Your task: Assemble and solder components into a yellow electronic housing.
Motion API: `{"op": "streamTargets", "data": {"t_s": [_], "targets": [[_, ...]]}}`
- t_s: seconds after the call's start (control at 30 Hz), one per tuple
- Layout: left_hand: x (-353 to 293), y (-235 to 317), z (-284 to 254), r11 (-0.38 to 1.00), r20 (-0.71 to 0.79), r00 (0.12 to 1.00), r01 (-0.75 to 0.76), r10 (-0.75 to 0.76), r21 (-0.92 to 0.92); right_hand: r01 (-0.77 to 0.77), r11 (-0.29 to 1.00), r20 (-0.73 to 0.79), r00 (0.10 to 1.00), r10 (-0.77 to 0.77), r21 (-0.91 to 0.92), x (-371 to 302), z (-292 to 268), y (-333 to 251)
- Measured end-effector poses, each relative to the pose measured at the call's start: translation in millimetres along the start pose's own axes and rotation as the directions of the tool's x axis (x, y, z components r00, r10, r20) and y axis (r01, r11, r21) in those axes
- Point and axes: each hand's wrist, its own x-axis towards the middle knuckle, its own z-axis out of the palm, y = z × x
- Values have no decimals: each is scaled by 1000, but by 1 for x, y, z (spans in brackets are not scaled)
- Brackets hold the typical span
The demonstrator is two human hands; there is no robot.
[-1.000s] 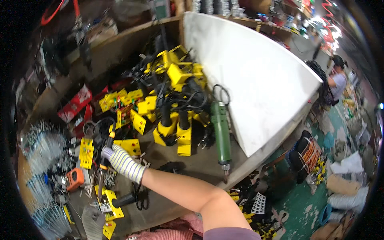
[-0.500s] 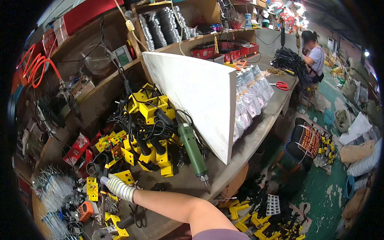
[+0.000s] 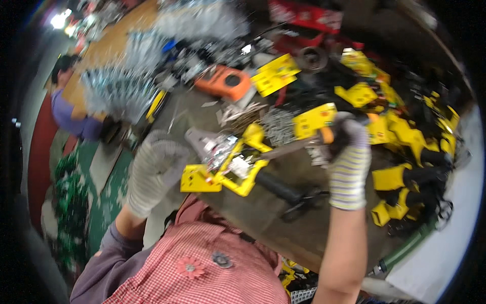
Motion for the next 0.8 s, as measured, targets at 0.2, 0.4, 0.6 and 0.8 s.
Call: {"op": "streamTargets", "data": {"t_s": [0.2,0.4,0.6,0.8], "targets": [[-36,-26,-10,982,113,978,183,-178,-40,59,976,0,998,-60,-209,12,-3,-4],[-45,-53,16,984,149,988,-57,32,169,89,978,-42,994,-99,-190,4,4,-6],[-40,-36,14,972,-61,979,184,-194,-146,-29,978,99,994,50,-206,-15,1,-6],[-9,6,37,951,15,996,-83,91,-298,14,976,68,998,1,-217,-23,1,0]]}}
